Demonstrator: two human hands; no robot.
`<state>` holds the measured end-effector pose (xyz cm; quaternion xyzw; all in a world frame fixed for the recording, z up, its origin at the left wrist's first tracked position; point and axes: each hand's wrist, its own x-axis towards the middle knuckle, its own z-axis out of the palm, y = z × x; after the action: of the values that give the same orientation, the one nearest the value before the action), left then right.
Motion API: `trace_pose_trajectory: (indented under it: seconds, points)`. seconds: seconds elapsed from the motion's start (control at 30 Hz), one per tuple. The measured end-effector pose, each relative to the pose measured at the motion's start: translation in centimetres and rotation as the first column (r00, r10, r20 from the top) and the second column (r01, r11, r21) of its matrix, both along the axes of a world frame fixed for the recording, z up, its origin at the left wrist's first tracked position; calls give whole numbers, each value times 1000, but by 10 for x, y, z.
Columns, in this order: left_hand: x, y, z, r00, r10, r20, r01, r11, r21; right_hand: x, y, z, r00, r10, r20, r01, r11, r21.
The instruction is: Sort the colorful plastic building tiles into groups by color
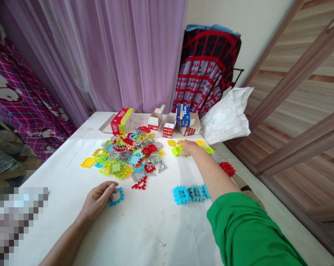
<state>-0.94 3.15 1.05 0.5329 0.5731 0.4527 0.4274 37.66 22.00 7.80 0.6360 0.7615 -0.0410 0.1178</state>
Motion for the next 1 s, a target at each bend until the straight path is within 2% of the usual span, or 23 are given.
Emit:
trace_pose_trajectory:
  seconds: [0.23, 0.4, 0.77, 0.9, 1.0]
  points:
    - [0, 0, -1, 1000, -11, 9, 11, 1000, 3, 2, 1, -7, 994, -101, -45, 98, 994, -56]
    - [0, 1, -3, 1000, -9, 16, 9, 1000, -22, -1, 5, -15, 994, -108, -31, 106, 992, -63]
    - [-1, 0, -1, 1000, -10, 21, 10, 1000, -14, -6, 4, -15, 990, -131, -43, 129, 990, -64]
    - [-2, 1, -6, 1000, -22, 11, 22, 1000, -4, -5, 1, -14, 988, -147, -45, 145, 989, -32]
    - [-3, 1, -11, 999, -53, -6, 53, 999, 12, -9, -6, -9, 986, -146, -75, 149, 988, 48]
